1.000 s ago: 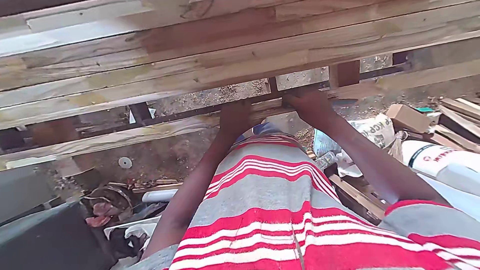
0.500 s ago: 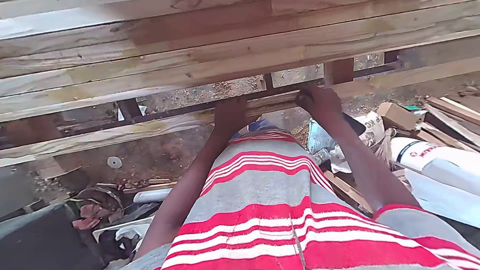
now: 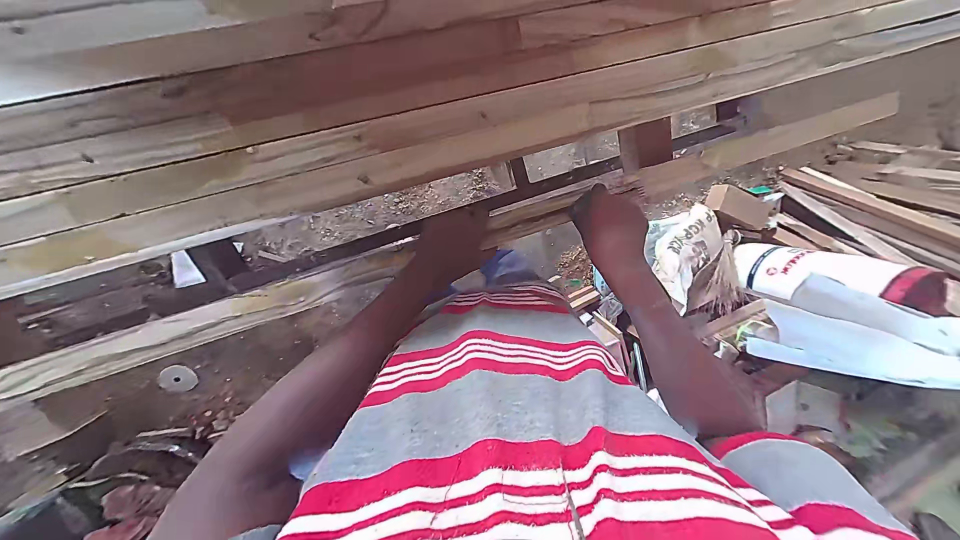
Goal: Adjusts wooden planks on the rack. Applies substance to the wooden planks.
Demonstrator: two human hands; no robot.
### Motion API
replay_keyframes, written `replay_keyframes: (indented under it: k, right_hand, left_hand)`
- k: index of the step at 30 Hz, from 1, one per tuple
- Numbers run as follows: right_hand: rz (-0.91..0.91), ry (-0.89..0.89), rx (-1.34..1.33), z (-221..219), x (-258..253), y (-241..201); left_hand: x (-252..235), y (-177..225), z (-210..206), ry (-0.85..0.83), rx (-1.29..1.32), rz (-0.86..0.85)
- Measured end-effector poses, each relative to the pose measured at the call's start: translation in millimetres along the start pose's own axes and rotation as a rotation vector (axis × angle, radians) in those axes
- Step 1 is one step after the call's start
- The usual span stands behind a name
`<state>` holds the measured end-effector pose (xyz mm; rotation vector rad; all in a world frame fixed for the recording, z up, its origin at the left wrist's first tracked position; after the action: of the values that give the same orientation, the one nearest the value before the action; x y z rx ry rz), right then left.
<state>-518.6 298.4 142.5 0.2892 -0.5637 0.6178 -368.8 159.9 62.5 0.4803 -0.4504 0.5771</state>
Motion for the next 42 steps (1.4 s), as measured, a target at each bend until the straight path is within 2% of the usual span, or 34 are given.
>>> replay_keyframes:
  k: [4,9,13,17,20,24,28,31,34,37,39,42]
  right_hand:
    - [-0.133,-0.022,-0.081,-1,7,-2]
    - [-0.3,0.01,-0.108,1,7,2]
    - [-0.443,-0.062,0.026,11,2,-19]
    - [-0.431,-0.114,0.089,6,0,-29]
    - [-0.452,-0.129,0.097,7,2,-32]
    - [-0.476,-0.075,0.024,0,9,-35]
    - [-0.394,-0.052,-0.002,-5,17,-38]
    - [-0.424,0.04,0.025,4,10,-23]
    - [-0.515,0.0,0.077,7,6,-22]
    - [-0.476,-0.079,0.09,3,7,-45]
    - [-0.429,-0.096,0.066,1,11,-57]
    - [-0.433,-0.018,0.068,4,14,-41]
  left_hand:
    - [14,-1,6,0.074,0.145,-0.074]
    - [0,3,0,-0.231,0.161,-0.066]
    - [-4,5,-2,-0.197,0.305,-0.174]
    - [-5,6,2,-0.367,0.32,-0.177]
    - [-6,9,3,-0.431,0.303,-0.19]
    - [-7,10,1,-0.44,0.322,-0.165]
    - [-3,11,0,-0.438,0.303,-0.181]
    - [-4,9,3,-0.429,0.28,-0.201]
    - [1,6,3,-0.382,0.306,-0.212]
    - [0,6,-5,-0.302,0.369,-0.2]
    - [-3,8,-7,-0.32,0.351,-0.172]
    - [0,10,-8,-0.363,0.326,-0.177]
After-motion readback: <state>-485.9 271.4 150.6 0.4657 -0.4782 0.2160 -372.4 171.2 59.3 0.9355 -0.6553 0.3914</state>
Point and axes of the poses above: each hand's wrist, its own x-axis away from the middle knuckle, its own z-axis out of the back of the hand, y = z × x, the point moved 7 cm from there along -x, towards the middle knuckle, and after that the axes turned 15 degrees about z, right-handed, at the moved point
